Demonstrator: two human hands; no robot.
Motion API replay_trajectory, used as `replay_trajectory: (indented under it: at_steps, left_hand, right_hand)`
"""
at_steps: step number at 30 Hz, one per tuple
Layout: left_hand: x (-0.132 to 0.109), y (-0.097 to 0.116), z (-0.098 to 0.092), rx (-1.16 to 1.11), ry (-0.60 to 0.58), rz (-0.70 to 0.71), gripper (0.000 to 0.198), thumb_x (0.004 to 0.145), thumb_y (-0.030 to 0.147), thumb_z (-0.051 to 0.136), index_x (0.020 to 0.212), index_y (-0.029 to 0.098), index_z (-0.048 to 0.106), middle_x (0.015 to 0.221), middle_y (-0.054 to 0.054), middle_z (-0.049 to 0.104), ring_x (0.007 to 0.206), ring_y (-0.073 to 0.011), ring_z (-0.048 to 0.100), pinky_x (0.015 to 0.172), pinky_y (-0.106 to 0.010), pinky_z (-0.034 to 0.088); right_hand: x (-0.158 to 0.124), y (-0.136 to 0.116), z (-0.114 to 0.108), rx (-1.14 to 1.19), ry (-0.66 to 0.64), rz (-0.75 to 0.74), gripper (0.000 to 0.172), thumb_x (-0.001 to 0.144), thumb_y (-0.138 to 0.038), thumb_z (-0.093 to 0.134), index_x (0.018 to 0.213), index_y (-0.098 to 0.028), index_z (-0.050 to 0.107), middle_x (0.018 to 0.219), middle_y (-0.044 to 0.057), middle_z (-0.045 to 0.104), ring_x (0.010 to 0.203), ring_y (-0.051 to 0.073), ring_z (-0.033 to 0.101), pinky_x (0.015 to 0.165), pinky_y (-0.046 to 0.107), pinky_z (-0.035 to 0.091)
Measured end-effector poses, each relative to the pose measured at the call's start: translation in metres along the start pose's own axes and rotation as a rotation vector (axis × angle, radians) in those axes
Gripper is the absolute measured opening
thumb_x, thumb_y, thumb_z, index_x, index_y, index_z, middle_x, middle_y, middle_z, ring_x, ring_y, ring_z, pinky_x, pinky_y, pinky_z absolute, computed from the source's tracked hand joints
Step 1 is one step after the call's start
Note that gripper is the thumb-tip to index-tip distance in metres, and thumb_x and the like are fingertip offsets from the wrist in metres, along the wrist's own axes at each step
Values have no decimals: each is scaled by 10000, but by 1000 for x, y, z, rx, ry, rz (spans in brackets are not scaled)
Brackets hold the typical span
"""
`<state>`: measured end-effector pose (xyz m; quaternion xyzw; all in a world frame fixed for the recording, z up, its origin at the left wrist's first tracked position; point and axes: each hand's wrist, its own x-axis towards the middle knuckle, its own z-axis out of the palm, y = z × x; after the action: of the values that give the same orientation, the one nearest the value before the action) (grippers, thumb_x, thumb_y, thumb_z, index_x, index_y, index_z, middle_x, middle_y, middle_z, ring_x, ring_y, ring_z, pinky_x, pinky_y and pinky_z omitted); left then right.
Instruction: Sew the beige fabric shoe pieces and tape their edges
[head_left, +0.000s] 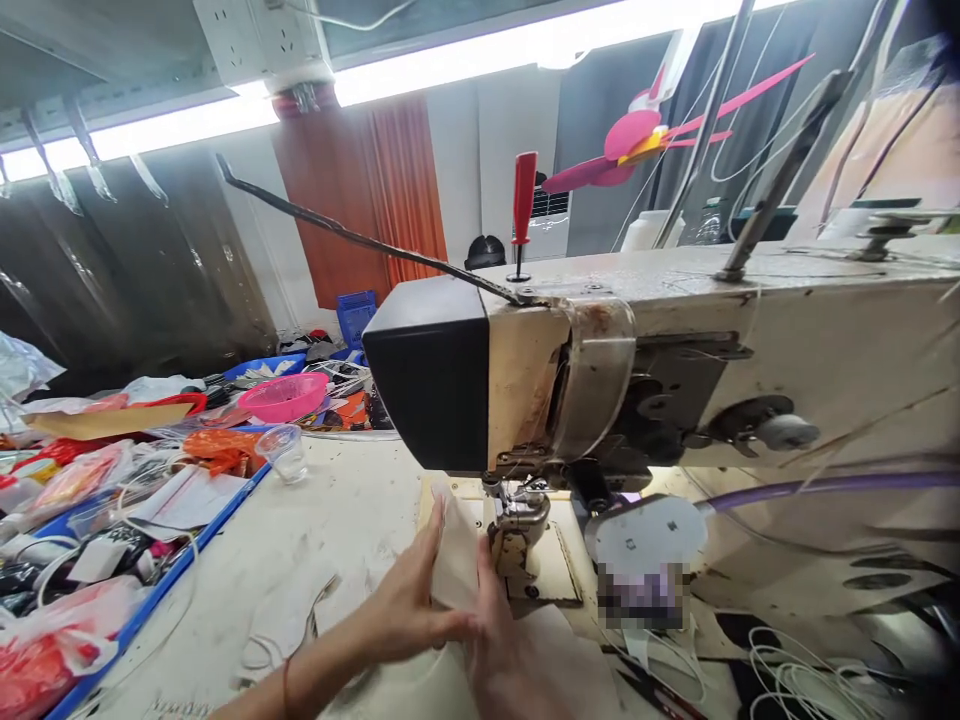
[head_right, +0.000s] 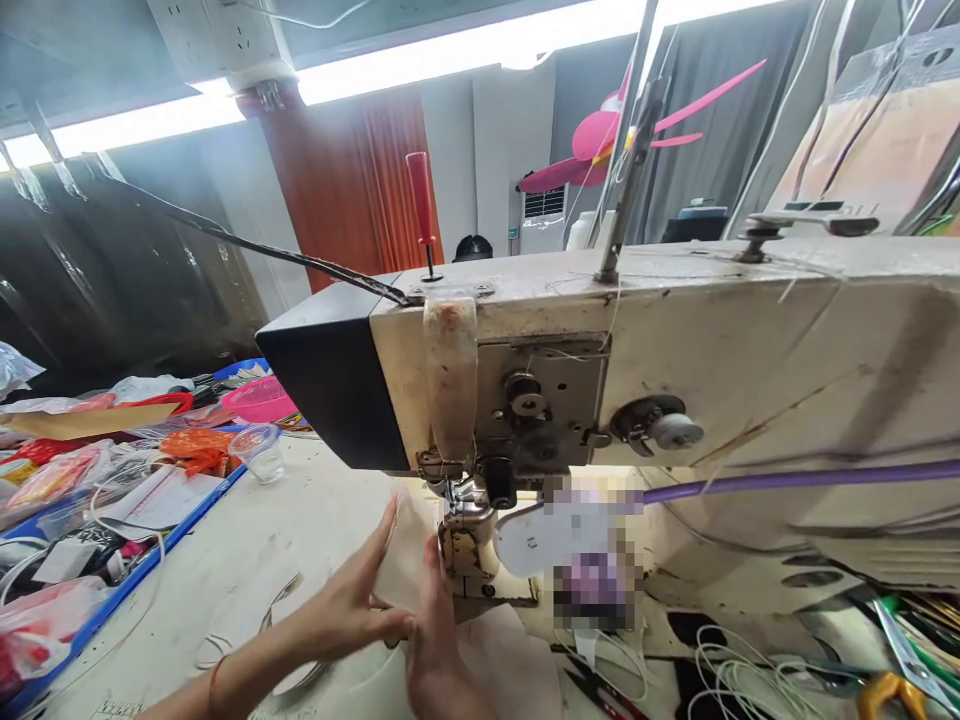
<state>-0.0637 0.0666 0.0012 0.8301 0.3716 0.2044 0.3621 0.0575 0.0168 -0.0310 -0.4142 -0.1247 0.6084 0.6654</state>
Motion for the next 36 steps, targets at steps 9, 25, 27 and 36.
replay_trajectory:
  at_steps: [9, 25, 27, 36]
  left_hand:
    - [-19, 23, -5, 7, 169, 4, 979, 789, 196, 598, 1493, 270, -79, 1538, -123, 238, 1391, -300, 276, 1120, -482, 297]
    - [25, -39, -109, 678, 57, -144, 286, 745, 120, 547, 988, 244, 632, 1304, -63, 428, 981, -223, 587, 884, -361, 466]
    - [36, -67, -122, 787, -43, -307, 393, 702, 98, 539, 1072, 215, 602, 1199, -103, 501, 883, -237, 619, 836, -390, 476]
    - [35, -82, -116, 672, 75, -434, 945, 563, 131, 735, 1401, 172, 301, 1307, -213, 458, 1244, -429, 370, 1016, -610, 236]
  right_hand:
    - [4, -6, 22, -107, 142, -50, 584, 717, -657, 610, 1049, -177, 632, 1125, 76, 697, 1128, 264, 570, 919, 302, 442]
    - [-17, -25, 1, -189, -131, 50, 485, 679, -535, 735, 999, -179, 656, 829, 41, 691, 769, 180, 637, 732, 313, 497]
    - [-22, -30, -22, -262, -131, 48, 515, 601, -551, 780, 915, -156, 678, 768, 53, 691, 693, 188, 631, 683, 330, 494]
    - [-14, -54, -154, -850, 90, -150, 342, 456, -445, 827, 707, -230, 743, 759, 75, 706, 703, 245, 601, 640, 350, 469]
